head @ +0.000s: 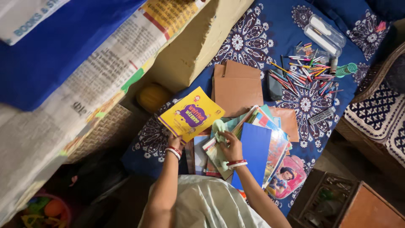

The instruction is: The person wipes the covers of several notebooks and books with a cloth. They pick up each item from a pile on a bed, wipe it, and place it on a nearby shelf.

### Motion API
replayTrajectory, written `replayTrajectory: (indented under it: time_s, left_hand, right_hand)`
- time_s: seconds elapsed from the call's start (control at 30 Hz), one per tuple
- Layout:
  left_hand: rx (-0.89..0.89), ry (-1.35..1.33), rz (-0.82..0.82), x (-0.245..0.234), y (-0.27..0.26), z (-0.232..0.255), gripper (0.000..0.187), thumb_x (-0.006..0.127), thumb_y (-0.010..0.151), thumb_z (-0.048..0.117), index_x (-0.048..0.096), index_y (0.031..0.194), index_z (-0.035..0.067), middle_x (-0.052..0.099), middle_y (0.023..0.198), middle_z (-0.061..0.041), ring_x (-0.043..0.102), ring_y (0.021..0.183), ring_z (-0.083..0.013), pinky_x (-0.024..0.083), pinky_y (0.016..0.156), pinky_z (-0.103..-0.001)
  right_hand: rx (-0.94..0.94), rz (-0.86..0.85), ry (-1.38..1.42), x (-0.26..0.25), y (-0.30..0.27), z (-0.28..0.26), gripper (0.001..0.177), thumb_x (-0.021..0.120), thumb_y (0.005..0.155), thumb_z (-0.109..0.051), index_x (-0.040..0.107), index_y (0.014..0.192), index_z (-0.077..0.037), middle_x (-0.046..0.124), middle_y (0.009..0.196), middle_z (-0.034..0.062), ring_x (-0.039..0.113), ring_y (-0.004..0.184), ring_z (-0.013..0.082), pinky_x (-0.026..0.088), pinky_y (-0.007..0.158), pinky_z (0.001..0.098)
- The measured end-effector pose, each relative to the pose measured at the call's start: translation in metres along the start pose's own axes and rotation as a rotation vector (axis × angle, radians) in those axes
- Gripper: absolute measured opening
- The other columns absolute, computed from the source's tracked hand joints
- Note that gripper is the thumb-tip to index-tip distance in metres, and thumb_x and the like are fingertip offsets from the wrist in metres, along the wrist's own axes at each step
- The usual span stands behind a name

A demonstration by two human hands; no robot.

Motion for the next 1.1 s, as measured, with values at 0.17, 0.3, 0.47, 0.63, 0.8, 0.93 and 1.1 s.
replayTrajectory:
  time_s: [0.17, 0.3, 0.47, 0.63, 0.8, 0.93, 1.1]
  left_hand:
    - [0.038, -0.027, -0.038, 0.005, -0.038, 0.019, 0.064, 0.047, 0.091, -0.015, 0.043, 0.147, 0.016, 0.066, 0.127, -0.01, 0.07, 0.103, -0.0252, 0.061, 0.076, -0.038]
    - [0.072, -0.053, -0.14, 0.015, -0.089, 0.048, 0.063, 0.048, 0.091, -0.013, 0.04, 0.147, 0.014, 0.064, 0.132, -0.01, 0.068, 0.115, -0.0254, 0.062, 0.09, -0.041]
    - [0.129, 0.043, -0.267, 0.037, -0.158, 0.081, 0.054, 0.054, 0.093, -0.009, 0.045, 0.145, 0.003, 0.064, 0.132, -0.014, 0.067, 0.117, -0.0285, 0.06, 0.093, -0.042]
    - [0.087, 0.1, -0.344, 0.05, -0.207, 0.079, 0.055, 0.056, 0.091, -0.009, 0.048, 0.143, 0.005, 0.066, 0.125, -0.009, 0.068, 0.109, -0.0216, 0.06, 0.083, -0.037]
    - [0.119, 0.068, -0.372, 0.05, -0.232, 0.054, 0.057, 0.052, 0.089, -0.012, 0.05, 0.142, 0.008, 0.067, 0.12, -0.005, 0.069, 0.105, -0.0175, 0.061, 0.082, -0.033]
    - [0.136, 0.106, -0.474, 0.052, -0.25, 0.06, 0.052, 0.057, 0.093, -0.012, 0.052, 0.142, 0.004, 0.068, 0.117, -0.008, 0.068, 0.102, -0.0187, 0.059, 0.083, -0.033]
    - [0.131, 0.094, -0.536, 0.063, -0.289, 0.082, 0.052, 0.06, 0.091, -0.008, 0.052, 0.14, 0.007, 0.069, 0.126, -0.009, 0.07, 0.113, -0.017, 0.06, 0.093, -0.032]
  right_hand:
    - [0.072, 0.06, 0.075, -0.014, -0.004, -0.013, 0.047, 0.069, 0.074, -0.005, 0.075, 0.12, -0.014, 0.071, 0.125, 0.0127, 0.073, 0.095, 0.0281, 0.058, 0.077, 0.035]
    - [-0.089, 0.28, 0.107, -0.041, -0.019, -0.052, 0.044, 0.068, 0.078, -0.001, 0.074, 0.12, -0.01, 0.07, 0.125, 0.0153, 0.07, 0.11, 0.0299, 0.056, 0.091, 0.0364]
    - [-0.317, 0.393, 0.112, -0.065, -0.046, -0.112, 0.048, 0.068, 0.077, 0.002, 0.07, 0.124, -0.006, 0.064, 0.13, 0.021, 0.065, 0.118, 0.0361, 0.053, 0.099, 0.0418]
    - [-0.599, 0.107, 0.188, -0.037, -0.087, -0.188, 0.049, 0.066, 0.078, 0.0, 0.067, 0.127, -0.007, 0.063, 0.134, 0.0195, 0.06, 0.131, 0.0392, 0.049, 0.111, 0.0461]
    - [-0.78, -0.113, -0.317, -0.008, -0.107, -0.23, 0.065, 0.069, 0.088, -0.02, 0.049, 0.149, -0.011, 0.042, 0.159, 0.0235, 0.031, 0.149, 0.0446, 0.026, 0.122, 0.0544]
    - [-0.653, 0.022, -0.444, -0.019, -0.089, -0.209, 0.069, 0.067, 0.091, -0.03, 0.041, 0.152, -0.009, 0.032, 0.161, 0.0286, 0.022, 0.152, 0.0458, 0.015, 0.122, 0.0586]
    - [-0.441, 0.245, -0.446, -0.061, -0.056, -0.121, 0.068, 0.064, 0.098, -0.03, 0.039, 0.156, -0.004, 0.036, 0.157, 0.0322, 0.029, 0.151, 0.0466, 0.021, 0.123, 0.0611]
Point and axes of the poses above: each hand's wrist, its own y-axis towards the middle knuckle, its own x-axis out of the palm, z = x × y, the point moved 6 cm from there along y, towards the middle knuckle
